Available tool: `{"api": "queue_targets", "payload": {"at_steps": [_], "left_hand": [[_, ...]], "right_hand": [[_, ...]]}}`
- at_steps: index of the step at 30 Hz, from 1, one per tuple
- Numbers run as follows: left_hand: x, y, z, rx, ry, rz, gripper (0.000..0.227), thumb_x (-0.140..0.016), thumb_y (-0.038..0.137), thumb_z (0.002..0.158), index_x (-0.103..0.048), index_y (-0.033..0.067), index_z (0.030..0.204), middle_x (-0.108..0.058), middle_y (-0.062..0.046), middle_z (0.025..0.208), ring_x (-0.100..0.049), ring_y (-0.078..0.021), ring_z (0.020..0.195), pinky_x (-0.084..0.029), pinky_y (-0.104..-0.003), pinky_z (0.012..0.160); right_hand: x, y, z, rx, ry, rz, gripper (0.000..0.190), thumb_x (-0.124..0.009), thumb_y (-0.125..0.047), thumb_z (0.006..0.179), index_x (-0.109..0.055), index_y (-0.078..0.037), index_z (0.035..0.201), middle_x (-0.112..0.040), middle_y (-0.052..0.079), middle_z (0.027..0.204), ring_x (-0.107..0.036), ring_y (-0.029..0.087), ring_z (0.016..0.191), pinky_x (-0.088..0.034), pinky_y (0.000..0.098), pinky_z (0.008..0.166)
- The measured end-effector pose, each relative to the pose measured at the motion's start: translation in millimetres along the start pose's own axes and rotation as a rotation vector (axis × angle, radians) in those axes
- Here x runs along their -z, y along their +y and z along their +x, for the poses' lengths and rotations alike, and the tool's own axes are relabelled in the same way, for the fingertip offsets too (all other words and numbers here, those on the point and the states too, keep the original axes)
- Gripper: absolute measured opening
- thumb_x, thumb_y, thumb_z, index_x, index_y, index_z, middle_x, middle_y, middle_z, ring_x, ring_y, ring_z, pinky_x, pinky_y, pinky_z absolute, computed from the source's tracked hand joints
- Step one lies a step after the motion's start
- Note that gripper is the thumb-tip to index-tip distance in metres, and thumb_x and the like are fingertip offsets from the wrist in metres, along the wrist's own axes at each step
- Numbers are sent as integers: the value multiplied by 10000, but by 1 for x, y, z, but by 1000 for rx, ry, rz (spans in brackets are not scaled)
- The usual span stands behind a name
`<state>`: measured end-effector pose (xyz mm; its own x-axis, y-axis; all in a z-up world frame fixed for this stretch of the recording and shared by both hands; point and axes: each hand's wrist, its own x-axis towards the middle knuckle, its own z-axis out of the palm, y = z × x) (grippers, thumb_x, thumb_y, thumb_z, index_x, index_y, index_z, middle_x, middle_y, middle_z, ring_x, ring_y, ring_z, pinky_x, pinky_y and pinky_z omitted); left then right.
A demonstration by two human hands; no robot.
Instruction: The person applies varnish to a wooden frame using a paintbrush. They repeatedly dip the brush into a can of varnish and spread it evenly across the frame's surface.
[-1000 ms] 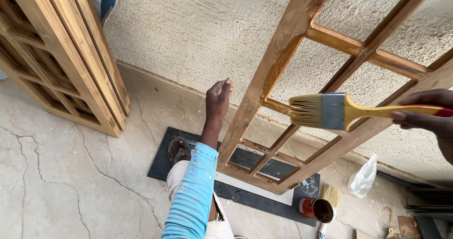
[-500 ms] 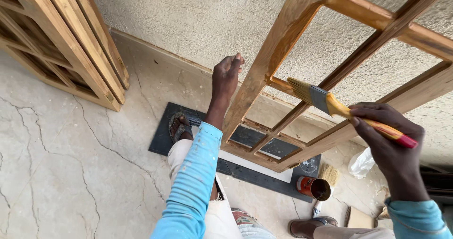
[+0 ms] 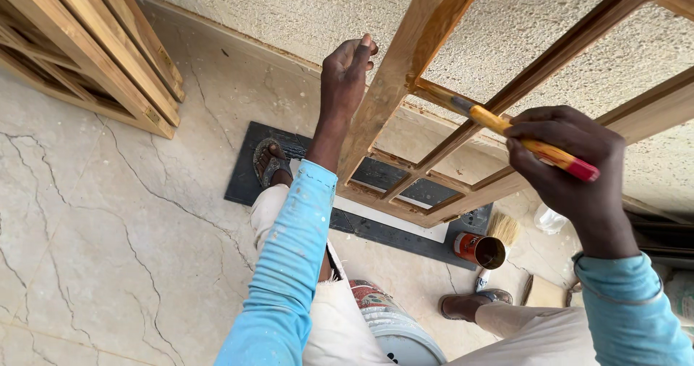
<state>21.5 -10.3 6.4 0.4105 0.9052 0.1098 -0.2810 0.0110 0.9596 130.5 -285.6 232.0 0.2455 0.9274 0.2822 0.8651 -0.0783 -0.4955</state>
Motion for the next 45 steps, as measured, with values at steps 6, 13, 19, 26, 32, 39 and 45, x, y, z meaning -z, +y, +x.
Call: {"api": "queue_targets", "payload": {"at_steps": [6, 13, 19, 26, 32, 39, 45], "left_hand": [[4, -13, 1, -27, 1, -18, 564, -588, 525, 989, -738, -12, 1079, -771, -100, 1024, -704, -169, 944, -565, -330, 855], [3, -8, 3, -11, -6, 20, 590, -582, 539, 993, -751, -23, 1051, -779, -127, 1014, -709, -182, 956, -566, -346, 882], [12, -9, 5, -62, 5, -38, 604, -573, 555, 988, -740, -13, 1107, -789, -150, 1092, -735, -222, 1045, -571, -374, 917], [2, -7, 4, -43, -14, 28, 636, -555, 578, 982, -727, -12, 1146, -763, -179, 1161, -734, -255, 1133, -592, -414, 982], [15, -13, 6, -117, -9, -17, 631, -555, 570, 991, -722, -10, 1174, -771, -181, 1159, -744, -255, 1116, -610, -416, 974], [15, -12, 3, -100, -1, -27, 608, -562, 558, 995, -741, -6, 1133, -782, -159, 1110, -752, -239, 1078, -617, -391, 953], [15, -14, 9, -148, 1, -36, 589, -556, 540, 1007, -733, -6, 1143, -780, -156, 1104, -747, -238, 1085, -611, -388, 920]], "right_hand": [[5, -24, 7, 23, -21, -194, 147, -768, -19, 908, -744, -5, 1053, -731, 139, 1014, -733, 206, 894, -586, 306, 783], [-1, -6, 13, 13, -53, -120, 176, -784, -63, 924, -760, -12, 1090, -746, 133, 1008, -740, 203, 843, -584, 311, 773], [15, -34, 9, 21, -72, -484, 182, -801, -22, 856, -767, 35, 1025, -734, 198, 987, -740, 269, 836, -597, 354, 735], [-3, -61, 61, 124, -65, -247, 167, -804, -32, 872, -767, 31, 1022, -727, 172, 934, -723, 263, 777, -575, 342, 658], [2, -55, 55, 147, -110, -446, 154, -819, 1, 847, -782, 41, 991, -729, 195, 930, -718, 266, 771, -582, 349, 686], [-4, 0, 56, 153, -81, -113, 122, -777, -41, 963, -748, 5, 1072, -719, 139, 1055, -722, 196, 930, -594, 301, 817], [15, -15, 57, -36, -125, -455, 186, -834, -47, 865, -782, 35, 1023, -730, 200, 942, -711, 256, 753, -581, 352, 648]]}}
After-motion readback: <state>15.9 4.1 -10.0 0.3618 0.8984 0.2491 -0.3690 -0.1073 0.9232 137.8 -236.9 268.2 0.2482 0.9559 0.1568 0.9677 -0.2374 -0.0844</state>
